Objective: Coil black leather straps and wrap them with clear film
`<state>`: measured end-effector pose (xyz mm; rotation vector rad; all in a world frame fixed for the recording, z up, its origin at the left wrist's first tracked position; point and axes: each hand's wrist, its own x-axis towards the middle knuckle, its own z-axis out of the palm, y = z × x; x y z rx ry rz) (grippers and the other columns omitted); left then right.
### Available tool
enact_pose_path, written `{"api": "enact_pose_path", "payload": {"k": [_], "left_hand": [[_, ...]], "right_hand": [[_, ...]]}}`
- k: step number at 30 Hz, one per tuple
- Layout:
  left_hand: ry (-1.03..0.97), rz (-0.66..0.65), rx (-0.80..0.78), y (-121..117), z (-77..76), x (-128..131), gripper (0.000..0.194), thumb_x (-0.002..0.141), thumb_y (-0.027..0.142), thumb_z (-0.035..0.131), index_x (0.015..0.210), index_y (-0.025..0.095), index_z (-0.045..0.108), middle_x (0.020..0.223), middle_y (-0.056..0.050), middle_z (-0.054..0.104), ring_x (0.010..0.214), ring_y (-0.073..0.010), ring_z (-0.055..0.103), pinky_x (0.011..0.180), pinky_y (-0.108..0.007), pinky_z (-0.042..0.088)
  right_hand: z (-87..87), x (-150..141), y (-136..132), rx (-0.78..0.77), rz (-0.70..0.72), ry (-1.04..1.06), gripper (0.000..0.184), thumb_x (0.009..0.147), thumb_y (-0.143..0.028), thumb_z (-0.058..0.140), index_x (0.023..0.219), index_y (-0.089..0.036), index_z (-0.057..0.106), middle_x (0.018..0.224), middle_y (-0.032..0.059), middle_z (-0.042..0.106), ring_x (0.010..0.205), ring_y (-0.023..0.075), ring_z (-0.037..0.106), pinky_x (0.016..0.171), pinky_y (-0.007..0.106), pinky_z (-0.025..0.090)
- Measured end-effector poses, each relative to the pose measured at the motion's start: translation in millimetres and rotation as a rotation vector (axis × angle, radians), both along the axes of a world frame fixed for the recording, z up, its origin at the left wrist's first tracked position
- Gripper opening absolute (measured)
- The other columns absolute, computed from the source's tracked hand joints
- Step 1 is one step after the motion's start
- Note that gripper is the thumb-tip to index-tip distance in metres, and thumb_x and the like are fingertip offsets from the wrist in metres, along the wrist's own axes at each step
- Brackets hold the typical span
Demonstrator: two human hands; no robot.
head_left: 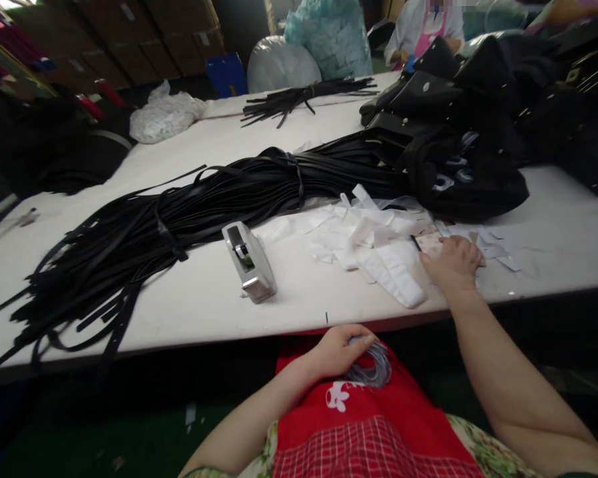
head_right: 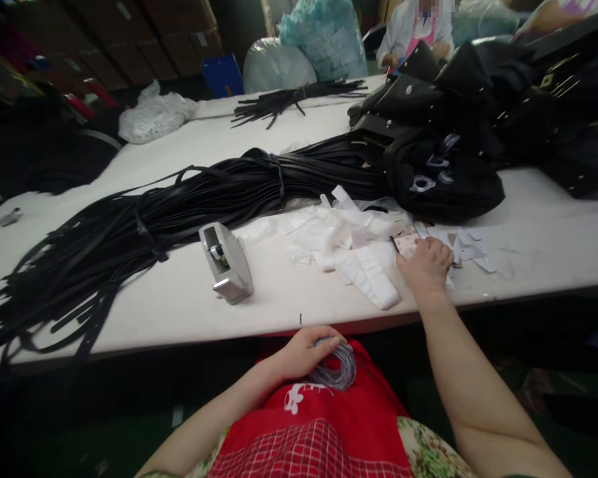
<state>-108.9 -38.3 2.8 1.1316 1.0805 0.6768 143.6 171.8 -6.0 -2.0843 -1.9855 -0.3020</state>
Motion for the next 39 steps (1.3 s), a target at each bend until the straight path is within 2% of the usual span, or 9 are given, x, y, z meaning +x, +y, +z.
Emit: {"api": "enact_pose_path", "payload": {"k": [4, 6, 9, 12, 16, 21, 28, 33, 39], "left_hand": [[-0.160, 0.019, -0.049, 1, 0.6, -1, 0.064, 0.095, 0.062, 0.038, 0.100, 0.009, 0.073, 0.096, -0.012, 0.074, 0.088, -0.0197, 0.066, 0.087, -0.031, 0.051], [-0.207, 0.036, -0.075, 1, -1.3, -1, 0.064, 0.094, 0.062, 0.040, 0.099, 0.008, 0.073, 0.096, -0.013, 0.074, 0.088, -0.0199, 0.066, 0.088, -0.032, 0.051], [-0.205, 0.042, -0.083, 0, -5.7, -2, 0.062, 0.092, 0.064, 0.044, 0.101, 0.009, 0.072, 0.096, -0.011, 0.073, 0.086, -0.0194, 0.065, 0.085, -0.031, 0.051], [-0.082, 0.005, -0.014, -1, -6.7, -2, 0.057, 0.093, 0.061, 0.044, 0.101, 0.011, 0.070, 0.094, -0.008, 0.071, 0.084, -0.0176, 0.063, 0.083, -0.030, 0.050], [0.047, -0.010, 0.085, -2, -1.6, -1, 0.040, 0.096, 0.045, 0.044, 0.097, 0.013, 0.067, 0.092, -0.006, 0.068, 0.085, -0.0162, 0.060, 0.082, -0.028, 0.049], [0.123, 0.043, 0.064, -5, 1.8, 2, 0.022, 0.093, 0.033, 0.050, 0.097, 0.015, 0.063, 0.084, -0.002, 0.063, 0.072, -0.0127, 0.055, 0.077, -0.027, 0.049], [0.119, 0.047, 0.021, -5, -0.9, 2, 0.029, 0.092, 0.039, 0.052, 0.089, 0.015, 0.066, 0.080, -0.002, 0.065, 0.074, -0.0137, 0.057, 0.076, -0.026, 0.048], [0.143, 0.091, 0.135, -2, 3.0, 0, 0.036, 0.094, 0.042, 0.050, 0.101, 0.015, 0.072, 0.101, -0.008, 0.071, 0.095, -0.0195, 0.063, 0.093, -0.032, 0.047], [0.124, 0.052, 0.112, -1, 6.7, 2, 0.036, 0.095, 0.043, 0.047, 0.101, 0.015, 0.070, 0.099, -0.007, 0.073, 0.093, -0.0194, 0.065, 0.089, -0.028, 0.049]], "right_hand": [[15.3, -10, -45, 0.057, 0.292, 0.301, 0.034, 0.085, -0.032, 0.059, 0.111, -0.012, 0.065, 0.105, 0.0168, 0.067, 0.101, 0.0323, 0.059, 0.091, 0.044, 0.044], [25.1, -21, -78, -0.176, 0.425, 0.537, 0.030, 0.087, -0.038, 0.058, 0.104, -0.016, 0.068, 0.089, 0.0101, 0.070, 0.082, 0.0253, 0.063, 0.079, 0.037, 0.050], [36.6, -40, -127, -0.705, 0.611, 0.764, 0.037, 0.089, -0.047, 0.059, 0.109, -0.018, 0.068, 0.086, 0.0059, 0.071, 0.068, 0.0187, 0.062, 0.063, 0.029, 0.051], [37.0, -52, -158, -0.977, 0.740, 0.832, 0.040, 0.094, -0.051, 0.053, 0.112, -0.018, 0.067, 0.094, 0.0076, 0.072, 0.078, 0.0202, 0.064, 0.071, 0.030, 0.052], [22.5, -57, -169, -1.057, 0.722, 0.892, 0.052, 0.101, -0.056, 0.033, 0.087, -0.018, 0.066, 0.089, 0.0079, 0.070, 0.083, 0.0222, 0.064, 0.080, 0.033, 0.051], [7.6, -54, -170, -1.113, 0.750, 0.941, 0.054, 0.100, -0.059, 0.033, 0.089, -0.018, 0.067, 0.092, 0.0086, 0.071, 0.093, 0.0250, 0.064, 0.090, 0.036, 0.050], [8.9, -55, -170, -1.200, 0.824, 0.999, 0.050, 0.099, -0.057, 0.041, 0.108, -0.016, 0.069, 0.108, 0.0102, 0.071, 0.102, 0.0277, 0.063, 0.098, 0.041, 0.048], [6.9, -57, -171, -1.123, 0.792, 1.013, 0.052, 0.099, -0.056, 0.040, 0.119, -0.016, 0.067, 0.118, 0.0120, 0.068, 0.109, 0.0284, 0.062, 0.100, 0.039, 0.046], [14.2, -62, -171, -1.026, 0.828, 0.920, 0.046, 0.100, -0.053, 0.041, 0.096, -0.017, 0.070, 0.095, 0.0067, 0.072, 0.086, 0.0232, 0.064, 0.082, 0.032, 0.050]]}}
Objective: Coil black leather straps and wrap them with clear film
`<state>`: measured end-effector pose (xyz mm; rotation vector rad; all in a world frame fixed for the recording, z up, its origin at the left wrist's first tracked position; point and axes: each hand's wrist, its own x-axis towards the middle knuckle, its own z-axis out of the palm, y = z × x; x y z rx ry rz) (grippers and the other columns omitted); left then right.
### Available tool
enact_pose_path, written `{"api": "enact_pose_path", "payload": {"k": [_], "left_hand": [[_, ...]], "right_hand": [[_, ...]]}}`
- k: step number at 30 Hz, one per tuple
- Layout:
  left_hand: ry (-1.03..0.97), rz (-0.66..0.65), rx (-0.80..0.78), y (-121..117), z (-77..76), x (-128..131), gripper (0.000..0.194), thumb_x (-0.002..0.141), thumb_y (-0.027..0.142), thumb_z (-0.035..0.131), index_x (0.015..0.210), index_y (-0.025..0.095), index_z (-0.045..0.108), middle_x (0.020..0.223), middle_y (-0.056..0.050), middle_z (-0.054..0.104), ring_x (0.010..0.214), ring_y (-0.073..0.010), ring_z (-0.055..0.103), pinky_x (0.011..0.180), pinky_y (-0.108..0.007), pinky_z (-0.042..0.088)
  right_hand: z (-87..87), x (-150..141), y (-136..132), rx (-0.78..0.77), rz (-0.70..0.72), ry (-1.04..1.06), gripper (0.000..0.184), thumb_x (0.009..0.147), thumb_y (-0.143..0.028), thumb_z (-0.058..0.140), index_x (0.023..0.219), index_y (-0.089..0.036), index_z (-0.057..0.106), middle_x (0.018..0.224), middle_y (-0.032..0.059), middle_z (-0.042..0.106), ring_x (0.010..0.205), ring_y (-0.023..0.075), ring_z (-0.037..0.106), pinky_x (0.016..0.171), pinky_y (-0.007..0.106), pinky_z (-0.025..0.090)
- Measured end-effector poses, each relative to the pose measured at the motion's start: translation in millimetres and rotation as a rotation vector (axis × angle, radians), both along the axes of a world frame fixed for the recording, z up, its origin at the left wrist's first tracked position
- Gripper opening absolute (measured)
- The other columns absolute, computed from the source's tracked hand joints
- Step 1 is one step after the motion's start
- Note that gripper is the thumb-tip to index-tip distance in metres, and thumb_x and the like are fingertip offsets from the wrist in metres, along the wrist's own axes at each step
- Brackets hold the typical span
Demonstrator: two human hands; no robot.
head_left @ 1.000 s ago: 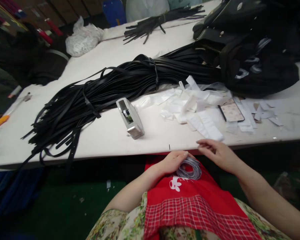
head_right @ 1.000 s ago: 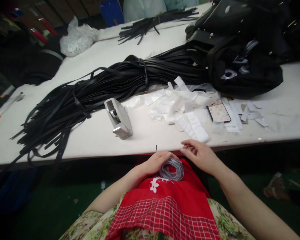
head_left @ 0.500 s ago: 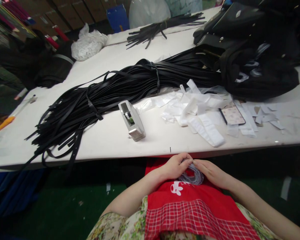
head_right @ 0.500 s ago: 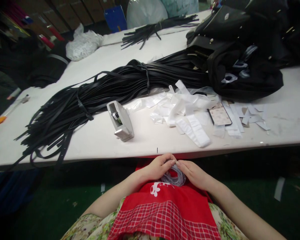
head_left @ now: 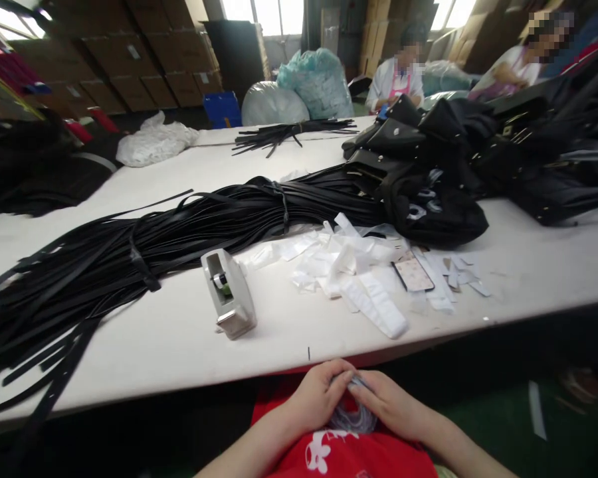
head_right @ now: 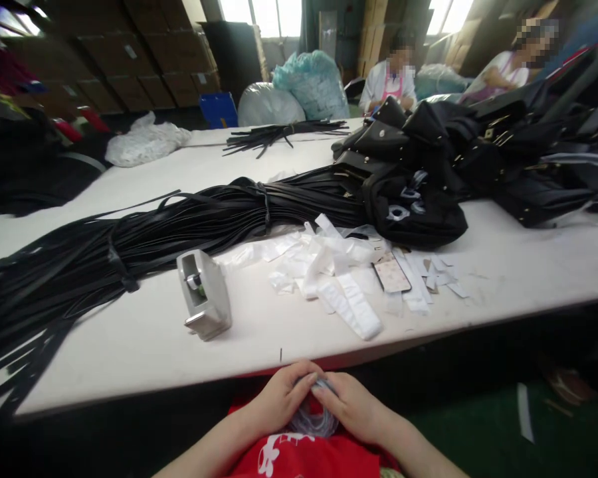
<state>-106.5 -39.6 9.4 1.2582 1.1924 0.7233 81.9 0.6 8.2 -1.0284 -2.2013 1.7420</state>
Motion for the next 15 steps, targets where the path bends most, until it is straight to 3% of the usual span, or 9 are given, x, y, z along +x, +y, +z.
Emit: {"api": "enact_pose_path", "payload": {"k": [3, 6, 9, 12, 15], "left_hand": [[0.011, -0.034, -0.004, 0, -1.6, 0, 0.039, 0.096, 0.046, 0.046, 0.098, 0.017, 0.071, 0.097, -0.006, 0.073, 0.091, -0.0188, 0.065, 0.087, -0.026, 0.049], [0.033, 0.011, -0.020, 0, -3.2, -1, 0.042, 0.097, 0.050, 0.044, 0.098, 0.017, 0.071, 0.097, -0.005, 0.073, 0.092, -0.0194, 0.064, 0.089, -0.027, 0.048], [0.026, 0.021, -0.066, 2, -5.0, -3, 0.044, 0.095, 0.054, 0.044, 0.099, 0.018, 0.070, 0.098, -0.004, 0.073, 0.095, -0.0205, 0.064, 0.090, -0.028, 0.047], [0.017, 0.005, -0.086, 5, -7.1, -4, 0.046, 0.094, 0.058, 0.045, 0.098, 0.018, 0.069, 0.099, -0.004, 0.073, 0.096, -0.0214, 0.064, 0.091, -0.028, 0.047], [0.015, 0.008, -0.098, 8, -8.0, -1, 0.047, 0.093, 0.060, 0.046, 0.098, 0.018, 0.069, 0.101, -0.004, 0.073, 0.098, -0.0221, 0.064, 0.093, -0.028, 0.046]], "right_hand": [[10.0, 10, 16, 0.088, 0.001, -0.110, 0.043, 0.100, -0.047, 0.042, 0.083, -0.017, 0.069, 0.080, 0.0032, 0.071, 0.072, 0.0179, 0.062, 0.069, 0.026, 0.048], [21.3, 43, 54, 0.297, -0.246, -0.293, 0.043, 0.100, -0.042, 0.037, 0.080, -0.019, 0.068, 0.073, 0.0011, 0.069, 0.066, 0.0162, 0.062, 0.064, 0.025, 0.047], [28.5, 95, 107, 0.505, -0.531, -0.501, 0.037, 0.097, -0.040, 0.039, 0.086, -0.020, 0.068, 0.080, 0.0046, 0.071, 0.078, 0.0215, 0.064, 0.073, 0.030, 0.047], [25.6, 143, 157, 0.604, -0.754, -0.734, 0.031, 0.095, -0.034, 0.043, 0.095, -0.017, 0.069, 0.091, 0.0118, 0.072, 0.088, 0.0260, 0.064, 0.077, 0.034, 0.045], [11.2, 168, 190, 0.623, -0.808, -0.911, 0.029, 0.091, -0.034, 0.056, 0.104, -0.012, 0.069, 0.103, 0.0168, 0.070, 0.093, 0.0268, 0.065, 0.079, 0.035, 0.047]]}}
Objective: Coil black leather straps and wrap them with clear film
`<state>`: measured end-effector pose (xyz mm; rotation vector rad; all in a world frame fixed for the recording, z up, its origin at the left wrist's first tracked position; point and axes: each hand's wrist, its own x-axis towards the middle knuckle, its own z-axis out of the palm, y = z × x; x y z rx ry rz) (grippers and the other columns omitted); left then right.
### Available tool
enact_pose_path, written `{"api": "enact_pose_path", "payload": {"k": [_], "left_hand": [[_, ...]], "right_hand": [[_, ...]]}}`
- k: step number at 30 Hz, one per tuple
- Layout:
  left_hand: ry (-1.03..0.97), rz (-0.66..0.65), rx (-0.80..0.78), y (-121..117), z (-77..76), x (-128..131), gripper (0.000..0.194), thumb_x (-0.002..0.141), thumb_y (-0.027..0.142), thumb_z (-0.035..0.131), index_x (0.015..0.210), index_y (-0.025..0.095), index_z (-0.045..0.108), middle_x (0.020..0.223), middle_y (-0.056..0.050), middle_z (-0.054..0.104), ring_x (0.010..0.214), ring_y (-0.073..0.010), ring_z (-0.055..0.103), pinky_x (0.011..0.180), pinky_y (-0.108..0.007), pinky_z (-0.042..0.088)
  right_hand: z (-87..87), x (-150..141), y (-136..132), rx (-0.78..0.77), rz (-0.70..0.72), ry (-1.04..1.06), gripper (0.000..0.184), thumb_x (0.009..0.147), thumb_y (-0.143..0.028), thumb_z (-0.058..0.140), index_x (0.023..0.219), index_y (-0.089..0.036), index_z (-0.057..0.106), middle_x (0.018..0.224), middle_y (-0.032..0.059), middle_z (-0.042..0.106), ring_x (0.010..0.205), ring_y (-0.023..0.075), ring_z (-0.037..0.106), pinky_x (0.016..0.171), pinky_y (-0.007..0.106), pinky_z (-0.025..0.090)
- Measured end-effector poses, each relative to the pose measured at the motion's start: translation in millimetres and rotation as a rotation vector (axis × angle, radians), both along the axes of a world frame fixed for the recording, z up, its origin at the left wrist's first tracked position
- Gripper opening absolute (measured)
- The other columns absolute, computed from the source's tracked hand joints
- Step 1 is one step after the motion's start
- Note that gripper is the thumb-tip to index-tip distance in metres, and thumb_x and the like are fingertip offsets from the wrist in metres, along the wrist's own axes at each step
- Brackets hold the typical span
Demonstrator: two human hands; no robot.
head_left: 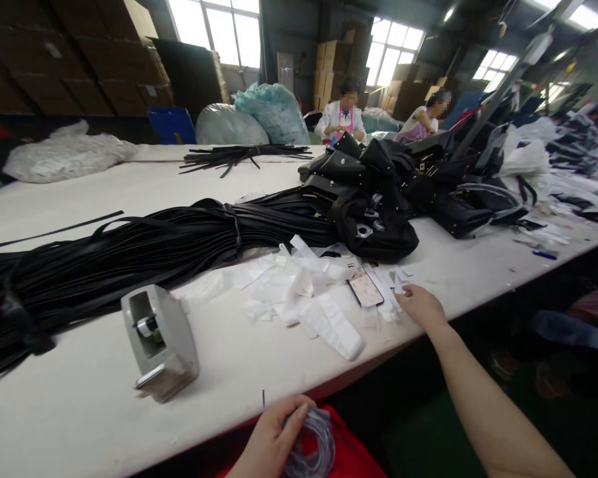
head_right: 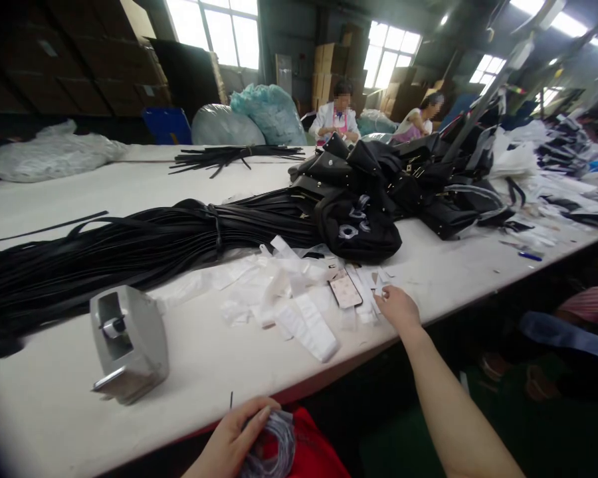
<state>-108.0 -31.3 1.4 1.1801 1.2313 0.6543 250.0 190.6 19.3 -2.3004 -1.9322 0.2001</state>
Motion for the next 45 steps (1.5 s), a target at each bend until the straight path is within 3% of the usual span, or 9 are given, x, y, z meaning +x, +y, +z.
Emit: {"api": "enact_pose_path", "payload": {"k": [6, 13, 21, 24, 28, 33, 37, 45], "left_hand": [[0.020, 0.012, 0.004, 2, 3.9, 4, 0.047, 0.092, 0.059, 0.046, 0.098, 0.018, 0.070, 0.100, -0.005, 0.073, 0.098, -0.0219, 0.064, 0.092, -0.028, 0.046], [0.017, 0.016, 0.007, 2, 8.7, 4, 0.042, 0.094, 0.053, 0.048, 0.099, 0.018, 0.070, 0.098, -0.004, 0.073, 0.093, -0.0203, 0.064, 0.089, -0.027, 0.047], [-0.009, 0.021, 0.002, 2, 6.7, 4, 0.043, 0.094, 0.054, 0.047, 0.100, 0.018, 0.070, 0.099, -0.004, 0.073, 0.093, -0.0202, 0.064, 0.090, -0.027, 0.047], [0.001, 0.010, -0.002, 2, 5.2, 4, 0.043, 0.094, 0.054, 0.047, 0.099, 0.019, 0.070, 0.099, -0.004, 0.073, 0.095, -0.0206, 0.064, 0.091, -0.027, 0.047], [0.021, -0.022, -0.007, 5, 5.3, 7, 0.045, 0.093, 0.057, 0.045, 0.099, 0.020, 0.070, 0.100, -0.003, 0.074, 0.097, -0.0213, 0.064, 0.092, -0.028, 0.047], [0.038, -0.021, -0.021, 6, 7.4, 9, 0.046, 0.091, 0.059, 0.046, 0.098, 0.020, 0.070, 0.101, -0.004, 0.074, 0.098, -0.0224, 0.065, 0.094, -0.029, 0.046], [0.035, -0.010, -0.006, 6, 8.1, 10, 0.043, 0.092, 0.057, 0.047, 0.097, 0.020, 0.070, 0.099, -0.003, 0.074, 0.096, -0.0216, 0.065, 0.092, -0.028, 0.047], [0.022, 0.005, 0.009, 3, 10.7, 10, 0.042, 0.093, 0.054, 0.048, 0.098, 0.020, 0.070, 0.099, -0.003, 0.074, 0.097, -0.0208, 0.065, 0.092, -0.027, 0.047]], "right_hand": [[-23.4, 6, 15, -0.053, 0.001, -0.204, 0.025, 0.096, -0.033, 0.057, 0.097, -0.011, 0.068, 0.100, 0.0108, 0.069, 0.088, 0.0203, 0.066, 0.082, 0.038, 0.051], [-5.8, 36, 9, 0.007, -0.052, -0.310, 0.039, 0.096, -0.028, 0.040, 0.091, -0.015, 0.076, 0.095, 0.0187, 0.072, 0.083, 0.0285, 0.068, 0.065, 0.035, 0.045], [-10.9, 55, -23, -0.005, 0.153, -0.331, 0.027, 0.092, -0.019, 0.050, 0.102, -0.020, 0.074, 0.099, 0.0133, 0.071, 0.096, 0.0279, 0.064, 0.076, 0.034, 0.045], [-15.4, 62, -26, -0.003, 0.138, -0.295, 0.038, 0.085, -0.008, 0.050, 0.115, -0.018, 0.070, 0.109, 0.0135, 0.071, 0.104, 0.0265, 0.063, 0.083, 0.033, 0.046], [-21.2, 67, -11, 0.019, -0.005, -0.226, 0.038, 0.092, -0.023, 0.048, 0.123, -0.014, 0.066, 0.118, 0.0157, 0.069, 0.105, 0.0276, 0.065, 0.084, 0.034, 0.048], [-30.6, 69, 17, -0.024, -0.146, -0.141, 0.041, 0.093, -0.048, 0.053, 0.109, -0.014, 0.071, 0.103, 0.0149, 0.073, 0.090, 0.0245, 0.068, 0.076, 0.033, 0.050], [-31.2, 73, 29, -0.105, -0.187, -0.135, 0.034, 0.094, -0.046, 0.059, 0.103, -0.015, 0.069, 0.099, 0.0092, 0.072, 0.084, 0.0188, 0.067, 0.079, 0.035, 0.052], [-25.4, 74, 40, -0.255, -0.162, -0.236, 0.027, 0.097, -0.040, 0.059, 0.101, -0.015, 0.067, 0.103, 0.0072, 0.069, 0.094, 0.0195, 0.066, 0.086, 0.040, 0.054]]}}
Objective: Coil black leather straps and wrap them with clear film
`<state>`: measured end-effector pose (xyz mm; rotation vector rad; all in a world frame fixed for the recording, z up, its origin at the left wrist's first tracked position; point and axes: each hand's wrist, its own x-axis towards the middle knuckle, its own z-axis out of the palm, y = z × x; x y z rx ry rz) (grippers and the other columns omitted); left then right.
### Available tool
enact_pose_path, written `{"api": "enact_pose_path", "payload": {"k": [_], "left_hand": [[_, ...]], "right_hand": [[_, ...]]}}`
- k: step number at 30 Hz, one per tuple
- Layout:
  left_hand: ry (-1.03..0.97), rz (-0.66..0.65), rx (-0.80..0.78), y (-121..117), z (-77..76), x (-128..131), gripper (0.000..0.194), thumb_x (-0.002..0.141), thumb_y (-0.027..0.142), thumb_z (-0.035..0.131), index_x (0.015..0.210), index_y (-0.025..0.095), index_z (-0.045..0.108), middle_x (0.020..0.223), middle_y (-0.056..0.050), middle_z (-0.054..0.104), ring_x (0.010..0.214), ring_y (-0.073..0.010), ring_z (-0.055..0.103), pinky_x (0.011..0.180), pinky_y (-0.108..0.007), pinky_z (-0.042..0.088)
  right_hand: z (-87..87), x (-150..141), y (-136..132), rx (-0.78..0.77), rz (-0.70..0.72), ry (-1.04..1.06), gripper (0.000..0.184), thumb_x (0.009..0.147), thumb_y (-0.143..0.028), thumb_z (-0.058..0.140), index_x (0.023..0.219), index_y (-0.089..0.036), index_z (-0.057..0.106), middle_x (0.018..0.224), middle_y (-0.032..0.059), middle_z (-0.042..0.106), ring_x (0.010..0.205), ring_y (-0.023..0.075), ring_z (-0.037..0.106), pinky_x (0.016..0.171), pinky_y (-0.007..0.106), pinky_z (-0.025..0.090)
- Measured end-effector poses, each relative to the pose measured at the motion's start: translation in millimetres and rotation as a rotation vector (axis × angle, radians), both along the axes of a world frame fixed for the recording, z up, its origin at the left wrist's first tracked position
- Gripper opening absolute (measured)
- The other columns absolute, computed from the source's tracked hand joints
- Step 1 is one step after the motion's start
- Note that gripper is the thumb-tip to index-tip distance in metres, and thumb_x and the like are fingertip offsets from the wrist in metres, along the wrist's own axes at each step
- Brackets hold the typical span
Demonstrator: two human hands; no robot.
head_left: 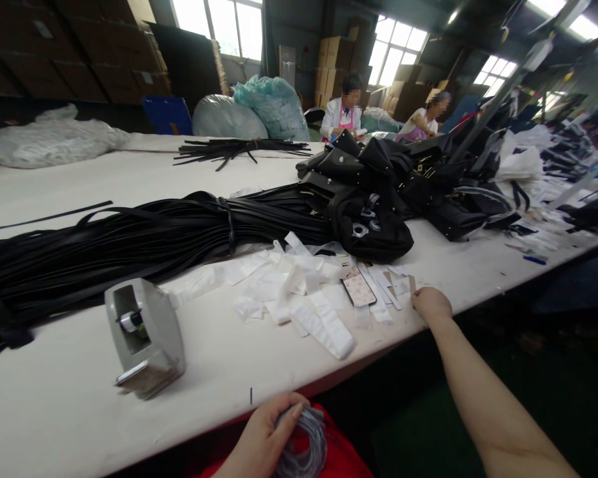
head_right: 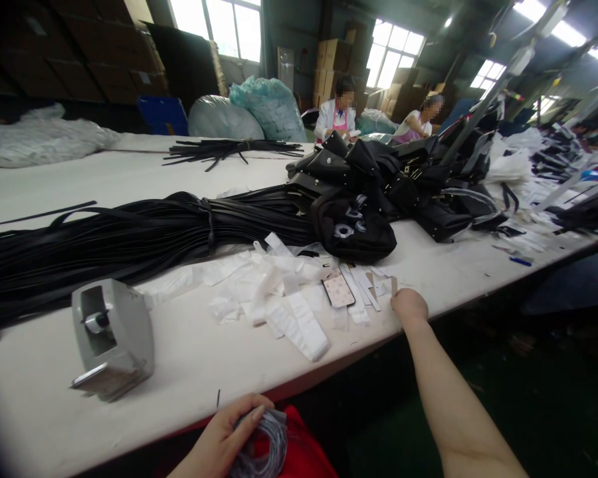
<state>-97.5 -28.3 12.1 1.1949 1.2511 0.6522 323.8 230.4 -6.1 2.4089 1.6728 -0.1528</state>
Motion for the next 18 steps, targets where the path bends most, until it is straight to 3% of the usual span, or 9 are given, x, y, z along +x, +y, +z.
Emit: {"api": "enact_pose_path", "payload": {"k": [10, 18], "left_hand": [[-0.040, 0.011, 0.000, -2, -3.9, -2, 0.044, 0.092, 0.055, 0.050, 0.096, 0.016, 0.071, 0.096, -0.005, 0.073, 0.091, -0.0207, 0.064, 0.087, -0.027, 0.048], [-0.045, 0.023, 0.030, -6, -3.3, -4, 0.042, 0.093, 0.050, 0.051, 0.099, 0.015, 0.072, 0.097, -0.007, 0.074, 0.092, -0.0208, 0.066, 0.088, -0.028, 0.049]], "right_hand": [[0.6, 2, 11, -0.091, 0.024, -0.089, 0.025, 0.096, -0.036, 0.061, 0.102, -0.012, 0.066, 0.107, 0.0082, 0.068, 0.098, 0.0207, 0.066, 0.087, 0.040, 0.055], [-2.2, -7, 8, -0.033, 0.036, -0.089, 0.025, 0.098, -0.030, 0.056, 0.103, -0.009, 0.068, 0.109, 0.0141, 0.070, 0.103, 0.0242, 0.067, 0.090, 0.042, 0.052]]}}
